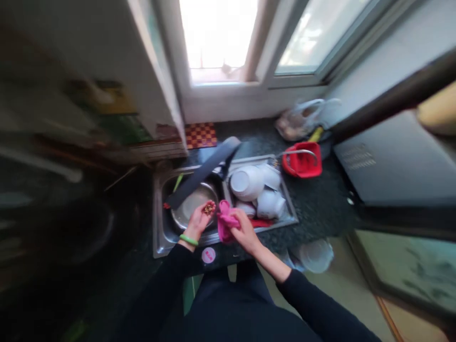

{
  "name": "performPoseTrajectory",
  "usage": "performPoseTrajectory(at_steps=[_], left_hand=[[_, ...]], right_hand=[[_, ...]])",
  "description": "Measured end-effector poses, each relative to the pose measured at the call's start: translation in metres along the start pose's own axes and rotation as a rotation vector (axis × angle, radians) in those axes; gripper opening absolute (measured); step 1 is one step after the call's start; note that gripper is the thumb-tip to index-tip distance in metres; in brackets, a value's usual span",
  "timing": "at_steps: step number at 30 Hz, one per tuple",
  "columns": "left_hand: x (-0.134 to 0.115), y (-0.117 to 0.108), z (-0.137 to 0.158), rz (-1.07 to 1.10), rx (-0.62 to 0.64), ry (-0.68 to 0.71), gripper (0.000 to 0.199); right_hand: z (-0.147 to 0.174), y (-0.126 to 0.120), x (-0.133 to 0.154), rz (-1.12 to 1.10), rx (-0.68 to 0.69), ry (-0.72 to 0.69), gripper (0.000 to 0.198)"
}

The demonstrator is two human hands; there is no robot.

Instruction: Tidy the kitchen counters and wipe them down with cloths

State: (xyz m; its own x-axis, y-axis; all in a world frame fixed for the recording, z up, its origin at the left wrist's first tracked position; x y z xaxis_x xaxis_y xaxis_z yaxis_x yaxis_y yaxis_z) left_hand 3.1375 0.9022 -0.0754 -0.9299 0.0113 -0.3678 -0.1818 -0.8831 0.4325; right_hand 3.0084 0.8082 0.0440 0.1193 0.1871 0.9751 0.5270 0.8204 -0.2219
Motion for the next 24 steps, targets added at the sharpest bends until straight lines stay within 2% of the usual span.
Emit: performPoseTrajectory(at_steps=[3,6,9,12,15,18,20,24], left_hand=[[0.07,0.048,0.011,-0.217,0.111,-0.18,0.021],[0.146,0.101,0.023,-0.431,0.246,-0.321,0.016],[0.217,0.144,0.031,-0.599,0.336,-0.405,0.014],[0.282,0.173,0.032,-0.769,0.358,-0.439,0.016],[0.341,0.184,0.023,-0.884,0.296,-0.454,0.017],[0.386,0.18,0.006,-0.954,0.164,-0.412,0.022],[0.405,0.174,-0.007,-0.98,0.056,-0.334,0.026],[0.424,0.168,-0.029,-0.993,-0.111,-0.125,0.026]], right_hand=[[0.079,-0.073,-0.028,-0.13,-0.242,0.213,0.027],[0.168,-0.133,-0.069,-0.338,-0.593,0.405,0.036],[0.259,-0.168,-0.108,-0.535,-0.948,0.498,0.043],[0.329,-0.187,-0.139,-0.621,-1.155,0.513,0.047],[0.372,-0.199,-0.174,-0.849,-1.25,0.539,0.044],[0.391,-0.211,-0.214,-1.204,-1.268,0.588,0.047],[0.397,-0.227,-0.241,-1.29,-1.243,0.662,0.045],[0.397,-0.27,-0.29,-1.231,-1.157,0.797,0.04]])
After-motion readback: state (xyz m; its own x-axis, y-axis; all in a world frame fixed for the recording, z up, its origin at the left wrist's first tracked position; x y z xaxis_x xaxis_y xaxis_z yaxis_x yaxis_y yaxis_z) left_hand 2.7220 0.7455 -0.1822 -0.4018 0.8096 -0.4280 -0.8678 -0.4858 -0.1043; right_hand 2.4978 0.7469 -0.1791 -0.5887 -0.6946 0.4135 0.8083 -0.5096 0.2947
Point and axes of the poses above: each hand's wrist, its own z-axis away from the middle knuckle, its own y-axis out of the palm, x = y × z, the point moved 9 cm from there along -z, towards the middle knuckle, and after that the axes turned 14 degrees about -z, right-handed, at the moved point
